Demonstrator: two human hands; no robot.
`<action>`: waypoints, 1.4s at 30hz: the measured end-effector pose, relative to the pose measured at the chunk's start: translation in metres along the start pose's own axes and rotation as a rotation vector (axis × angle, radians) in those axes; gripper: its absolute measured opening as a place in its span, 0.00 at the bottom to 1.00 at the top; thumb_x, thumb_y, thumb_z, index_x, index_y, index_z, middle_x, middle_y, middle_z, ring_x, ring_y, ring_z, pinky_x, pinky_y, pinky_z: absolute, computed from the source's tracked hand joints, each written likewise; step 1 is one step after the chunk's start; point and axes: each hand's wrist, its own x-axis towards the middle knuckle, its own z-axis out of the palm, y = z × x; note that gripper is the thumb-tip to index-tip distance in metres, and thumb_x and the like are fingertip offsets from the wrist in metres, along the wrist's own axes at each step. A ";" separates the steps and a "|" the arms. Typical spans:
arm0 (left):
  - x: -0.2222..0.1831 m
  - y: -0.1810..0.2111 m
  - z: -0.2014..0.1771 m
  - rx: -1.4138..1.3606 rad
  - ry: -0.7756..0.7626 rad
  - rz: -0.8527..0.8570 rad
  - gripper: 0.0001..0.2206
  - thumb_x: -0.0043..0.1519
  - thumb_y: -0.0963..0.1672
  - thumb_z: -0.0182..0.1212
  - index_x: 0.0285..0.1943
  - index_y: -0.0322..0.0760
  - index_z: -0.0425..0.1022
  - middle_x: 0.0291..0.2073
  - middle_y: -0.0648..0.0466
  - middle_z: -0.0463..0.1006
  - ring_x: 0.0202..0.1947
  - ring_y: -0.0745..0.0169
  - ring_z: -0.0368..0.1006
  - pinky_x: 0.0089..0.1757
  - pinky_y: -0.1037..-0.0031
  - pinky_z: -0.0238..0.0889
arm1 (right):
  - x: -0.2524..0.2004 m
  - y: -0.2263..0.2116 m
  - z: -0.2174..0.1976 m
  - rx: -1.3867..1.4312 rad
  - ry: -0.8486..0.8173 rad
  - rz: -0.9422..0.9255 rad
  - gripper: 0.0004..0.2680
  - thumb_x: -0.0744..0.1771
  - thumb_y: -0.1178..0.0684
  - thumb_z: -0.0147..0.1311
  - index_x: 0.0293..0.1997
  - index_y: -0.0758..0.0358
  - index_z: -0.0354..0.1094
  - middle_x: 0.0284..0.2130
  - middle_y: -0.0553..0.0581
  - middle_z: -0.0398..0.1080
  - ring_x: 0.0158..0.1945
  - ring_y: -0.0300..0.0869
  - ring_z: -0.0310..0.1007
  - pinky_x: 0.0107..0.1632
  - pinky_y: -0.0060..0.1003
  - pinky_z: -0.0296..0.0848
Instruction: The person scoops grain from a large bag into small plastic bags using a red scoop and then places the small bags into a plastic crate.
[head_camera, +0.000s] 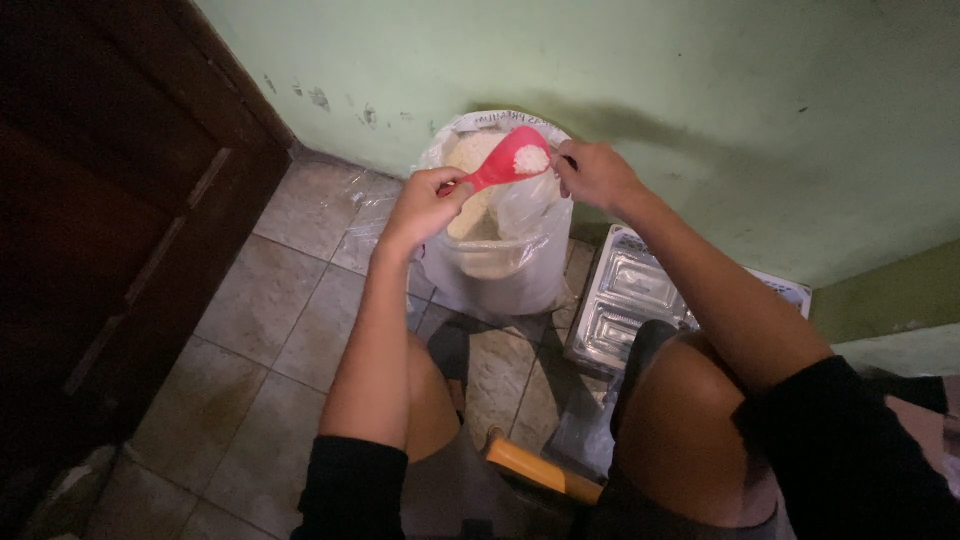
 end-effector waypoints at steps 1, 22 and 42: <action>-0.001 0.003 0.000 0.000 0.000 -0.001 0.09 0.63 0.45 0.63 0.47 0.41 0.87 0.21 0.55 0.75 0.25 0.68 0.71 0.32 0.80 0.64 | 0.000 0.003 0.002 0.001 -0.001 0.000 0.11 0.74 0.51 0.44 0.47 0.66 0.73 0.26 0.61 0.76 0.31 0.52 0.79 0.39 0.49 0.74; 0.006 -0.014 0.007 0.211 -0.045 -0.013 0.12 0.64 0.48 0.66 0.54 0.52 0.88 0.47 0.39 0.86 0.52 0.35 0.81 0.50 0.56 0.73 | 0.003 -0.001 0.005 -0.006 0.183 -0.039 0.09 0.76 0.54 0.43 0.46 0.63 0.72 0.26 0.56 0.77 0.30 0.46 0.79 0.37 0.43 0.75; 0.001 -0.014 -0.001 0.331 -0.046 -0.065 0.11 0.62 0.51 0.68 0.53 0.60 0.88 0.45 0.47 0.87 0.50 0.38 0.82 0.49 0.59 0.74 | 0.001 -0.005 -0.002 -0.147 0.186 -0.028 0.09 0.76 0.55 0.45 0.48 0.66 0.73 0.29 0.60 0.78 0.33 0.50 0.81 0.38 0.44 0.76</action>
